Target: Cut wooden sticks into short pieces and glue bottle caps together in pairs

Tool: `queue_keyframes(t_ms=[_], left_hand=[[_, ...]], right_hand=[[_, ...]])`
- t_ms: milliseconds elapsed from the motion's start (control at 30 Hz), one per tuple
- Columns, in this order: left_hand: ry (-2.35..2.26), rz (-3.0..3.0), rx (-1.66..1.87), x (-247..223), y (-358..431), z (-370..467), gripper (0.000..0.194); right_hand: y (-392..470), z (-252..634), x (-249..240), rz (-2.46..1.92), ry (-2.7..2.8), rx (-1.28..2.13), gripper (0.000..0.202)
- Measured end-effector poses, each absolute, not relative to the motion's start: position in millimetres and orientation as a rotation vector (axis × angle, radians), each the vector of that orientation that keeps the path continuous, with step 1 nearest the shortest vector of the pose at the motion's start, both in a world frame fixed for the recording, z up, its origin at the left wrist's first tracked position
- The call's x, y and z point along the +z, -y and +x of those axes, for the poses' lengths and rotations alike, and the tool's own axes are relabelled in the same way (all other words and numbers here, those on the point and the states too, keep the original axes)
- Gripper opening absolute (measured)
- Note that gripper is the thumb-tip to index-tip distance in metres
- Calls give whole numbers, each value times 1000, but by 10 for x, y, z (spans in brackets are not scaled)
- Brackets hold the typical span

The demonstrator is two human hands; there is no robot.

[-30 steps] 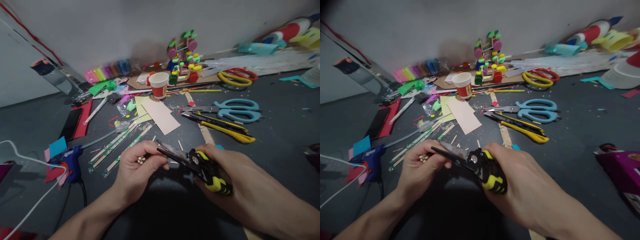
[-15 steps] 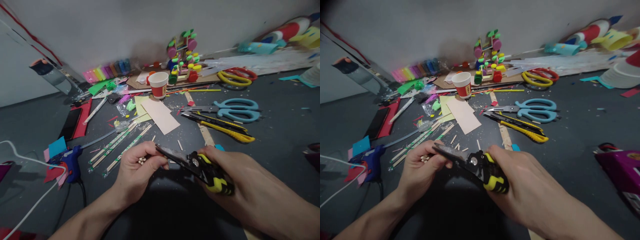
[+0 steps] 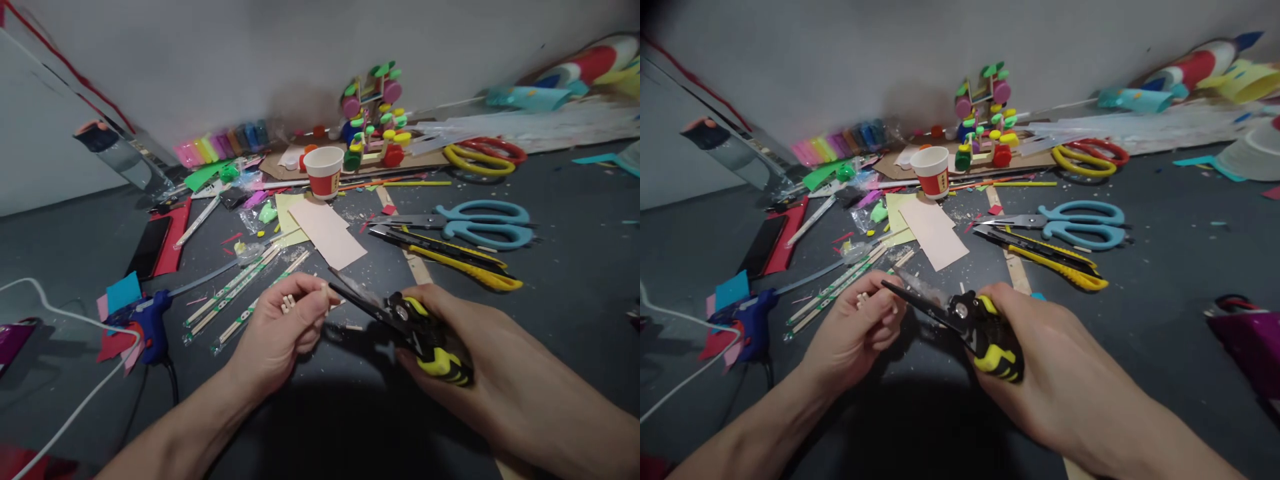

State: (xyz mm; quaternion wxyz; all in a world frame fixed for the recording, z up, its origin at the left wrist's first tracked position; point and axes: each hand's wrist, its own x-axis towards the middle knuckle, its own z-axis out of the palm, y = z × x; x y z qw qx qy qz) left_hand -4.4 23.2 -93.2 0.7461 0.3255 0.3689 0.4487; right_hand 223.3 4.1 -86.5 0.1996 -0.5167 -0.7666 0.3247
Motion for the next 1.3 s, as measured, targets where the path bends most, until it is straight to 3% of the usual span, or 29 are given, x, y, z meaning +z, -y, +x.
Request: queue_keyframes(t_ms=[533, 1033, 1300], left_hand=[[-623, 321, 864, -898, -214, 4, 30], [-582, 315, 858, -995, -161, 59, 29], [-619, 376, 863, -996, -161, 80, 37]], right_hand=[[-21, 2216, -989, -1374, 2288, 545, 13], [-18, 2183, -959, -1319, 2309, 538, 6], [19, 2215, -982, -1331, 2321, 473, 4]])
